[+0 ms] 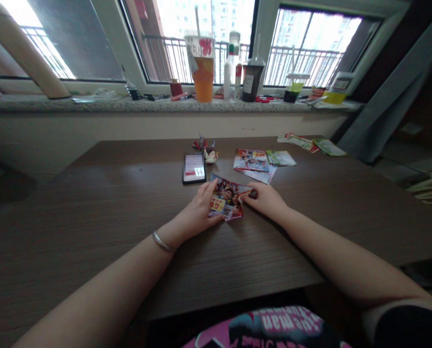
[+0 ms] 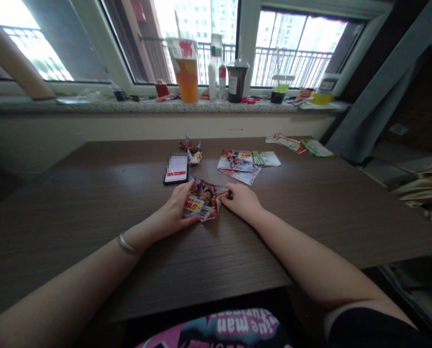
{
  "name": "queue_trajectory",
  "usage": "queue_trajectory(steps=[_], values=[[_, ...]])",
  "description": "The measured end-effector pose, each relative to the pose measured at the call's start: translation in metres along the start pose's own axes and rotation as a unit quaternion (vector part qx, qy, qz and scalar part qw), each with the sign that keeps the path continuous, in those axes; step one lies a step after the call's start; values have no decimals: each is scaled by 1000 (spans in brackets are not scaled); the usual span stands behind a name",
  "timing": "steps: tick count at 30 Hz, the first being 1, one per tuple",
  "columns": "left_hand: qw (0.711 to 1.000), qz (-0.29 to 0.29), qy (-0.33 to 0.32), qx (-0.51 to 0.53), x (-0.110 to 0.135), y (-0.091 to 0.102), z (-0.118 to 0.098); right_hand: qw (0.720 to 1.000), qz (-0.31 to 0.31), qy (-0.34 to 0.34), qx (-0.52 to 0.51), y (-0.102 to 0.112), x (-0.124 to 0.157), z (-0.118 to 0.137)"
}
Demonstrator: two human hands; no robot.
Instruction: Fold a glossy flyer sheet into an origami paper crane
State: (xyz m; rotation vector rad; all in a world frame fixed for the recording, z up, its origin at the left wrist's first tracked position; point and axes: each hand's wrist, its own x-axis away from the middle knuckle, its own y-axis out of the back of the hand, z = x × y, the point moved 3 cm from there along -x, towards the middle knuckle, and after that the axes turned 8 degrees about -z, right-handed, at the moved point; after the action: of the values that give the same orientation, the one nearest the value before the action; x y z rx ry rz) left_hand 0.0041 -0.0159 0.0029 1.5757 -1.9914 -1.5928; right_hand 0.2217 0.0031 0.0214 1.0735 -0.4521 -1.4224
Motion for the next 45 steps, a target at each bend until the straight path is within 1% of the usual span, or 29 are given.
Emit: queue_trajectory(steps=[4,10,14,17,20,22,24,27,29,31,35,40,42,45], values=[[999,-11,-28,-19,0,3,-4,999,-18,-5,-45,-3,-1,-6],[995,-24,-78,-59,0,12,-13,995,-47,-28,-78,-4,-2,-11],[991,-11,-108,-76,1,13,-18,984,-31,-58,-164,-9,-4,-13],[989,-9,-108,-97,1,12,-18,973,-18,-78,-217,-13,-6,-14],[988,-21,-107,-108,2,12,-20,964,-7,-83,-251,-15,-6,-13],[987,-41,-107,-115,1,12,-21,964,1,-75,-257,-15,-5,-11],[984,-66,-111,-126,1,13,-22,971,-1,-58,-234,-15,-4,-7],[978,-94,-117,-146,1,15,-24,987,-15,0,-157,-12,-2,1],[976,-106,-115,-155,0,16,-25,992,-24,42,-115,-10,-1,7],[975,-111,-106,-159,-1,17,-26,993,-32,67,-93,-8,1,12],[979,-107,-91,-151,-3,19,-28,992,-41,101,-71,-5,4,19],[986,-87,-71,-120,-5,19,-29,986,-39,142,-77,-4,7,25],[988,-84,-69,-113,-6,20,-30,985,-42,139,-91,-4,8,24],[989,-83,-65,-107,-6,21,-31,984,-57,113,-126,-3,7,22]])
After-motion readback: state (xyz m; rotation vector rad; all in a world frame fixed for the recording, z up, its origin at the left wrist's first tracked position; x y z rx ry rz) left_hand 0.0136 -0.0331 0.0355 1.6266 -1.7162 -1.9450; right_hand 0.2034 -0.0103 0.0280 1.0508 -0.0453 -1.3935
